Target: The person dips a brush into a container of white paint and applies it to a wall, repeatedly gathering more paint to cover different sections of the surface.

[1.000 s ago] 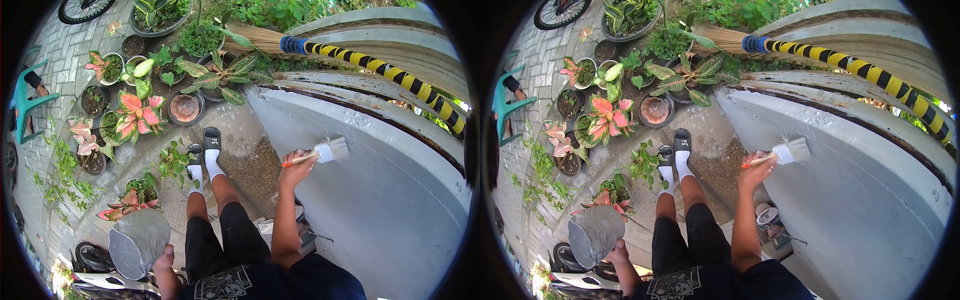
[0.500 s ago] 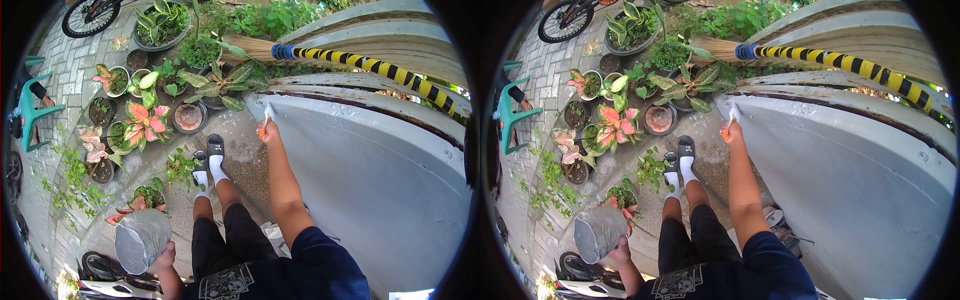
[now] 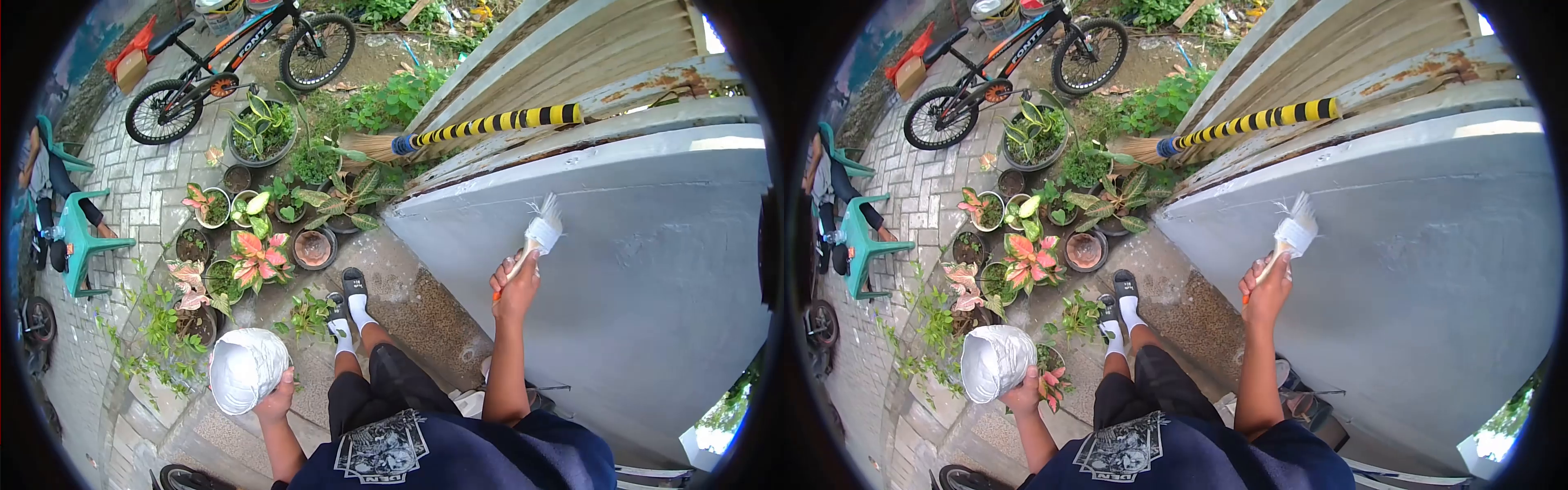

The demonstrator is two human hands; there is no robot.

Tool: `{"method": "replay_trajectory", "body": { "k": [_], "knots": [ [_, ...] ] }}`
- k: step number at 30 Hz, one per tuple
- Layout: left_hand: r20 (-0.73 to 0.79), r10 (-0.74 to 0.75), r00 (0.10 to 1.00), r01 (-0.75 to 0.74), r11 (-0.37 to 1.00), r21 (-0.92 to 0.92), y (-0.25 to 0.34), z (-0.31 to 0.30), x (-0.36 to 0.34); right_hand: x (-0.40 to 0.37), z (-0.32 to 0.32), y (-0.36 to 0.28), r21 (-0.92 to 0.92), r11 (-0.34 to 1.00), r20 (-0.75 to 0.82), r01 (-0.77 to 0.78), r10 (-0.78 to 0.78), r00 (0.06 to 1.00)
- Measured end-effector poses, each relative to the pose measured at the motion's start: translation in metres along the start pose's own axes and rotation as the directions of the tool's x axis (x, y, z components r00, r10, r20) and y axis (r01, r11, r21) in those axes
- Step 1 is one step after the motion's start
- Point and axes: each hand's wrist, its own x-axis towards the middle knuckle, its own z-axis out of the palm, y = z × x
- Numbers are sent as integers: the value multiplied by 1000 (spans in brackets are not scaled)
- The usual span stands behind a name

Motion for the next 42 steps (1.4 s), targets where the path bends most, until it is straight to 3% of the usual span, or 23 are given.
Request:
{"method": "replay_trajectory", "body": {
  "k": [1, 2, 4, 5, 7, 10, 14, 16, 17, 18, 19, 21, 23, 24, 26, 27, 30, 31, 33, 34, 35, 38, 42],
  "knots": [
    [-39, 168, 985, -162, 978, 134, 12, 2, 7, -1, -1, 2, 40, 996, -6, 76, -76, 997],
    [-38, 178, 983, -172, 976, 135, 29, 3, 10, 3, -2, 9, 50, 996, -7, 80, -80, 997],
    [-32, -306, 951, 298, 942, -154, 79, 10, 12, 21, -2, 35, 34, 972, 40, 232, -233, 972],
    [-35, -301, 953, 292, 944, -150, 87, 12, 11, 35, 3, 49, 48, 995, 38, 92, -94, 995],
    [-60, -384, 921, 366, 909, -201, 96, 14, 9, 69, 10, 100, 23, 1000, 44, 2, -3, 999],
    [-85, -253, 964, 224, 939, -262, 82, 17, 2, 100, 28, 165, 16, 1000, -43, 6, -5, 999],
    [-114, -164, 980, 132, 960, -248, 65, 20, -4, 99, 46, 224, -65, 985, -89, -162, 156, 984],
    [42, -64, 997, 71, 977, -199, 56, 13, -9, 117, 40, 263, -122, 964, -87, -236, 226, 970],
    [48, 58, 997, -49, 984, -171, 59, 15, -5, 135, 28, 294, -45, 850, -19, -525, 525, 851],
    [45, 58, 997, -49, 985, -168, 58, 14, -6, 140, 26, 298, 7, 644, 69, -765, 763, 643],
    [30, 97, 995, -92, 985, -146, 58, 13, -8, 144, 22, 300, -54, 646, -8, -762, 763, 647],
    [20, 143, 990, -139, 982, -130, 60, 10, -11, 150, 18, 289, -66, 649, 15, -758, 760, 650],
    [13, -106, 994, 106, 976, -190, 63, 8, -17, 152, 11, 260, -79, 667, 38, -741, 745, 666],
    [14, -97, 995, 98, 974, -204, 65, 9, -15, 140, 8, 229, -35, 707, 77, -707, 707, 703],
    [-9, 112, 994, -112, 993, -23, 74, 9, -10, 110, 0, 156, 56, 764, 131, -643, 633, 763],
    [-56, -170, 984, 159, 973, -168, 90, 11, -13, 96, -8, 116, 104, 782, 149, -614, 599, 787],
    [-22, 10, 1000, -12, 997, -81, 97, 7, -7, 41, -25, 3, 99, 915, 162, -391, 373, 914],
    [-46, -124, 991, 114, 977, -178, 126, 13, -4, 24, -30, -21, 116, 939, 155, -325, 306, 939],
    [-28, -17, 999, 13, 991, -133, 122, 11, 1, -5, -34, -47, 122, 971, 163, -207, 186, 969],
    [-13, 82, 997, -83, 992, -91, 122, 12, 4, -13, -35, -52, 120, 989, 172, -89, 68, 983],
    [-2, 60, 998, -59, 994, -87, 124, 11, 5, -16, -34, -42, 120, 992, 157, -40, 21, 987],
    [-20, 203, 979, -204, 972, -120, 133, 19, 10, 15, -36, 35, 65, 990, 84, 126, -132, 988],
    [52, 150, 987, -143, 983, -111, 123, 10, -3, 96, -44, 153, 54, 999, 42, -8, 6, 999]
  ]
}}
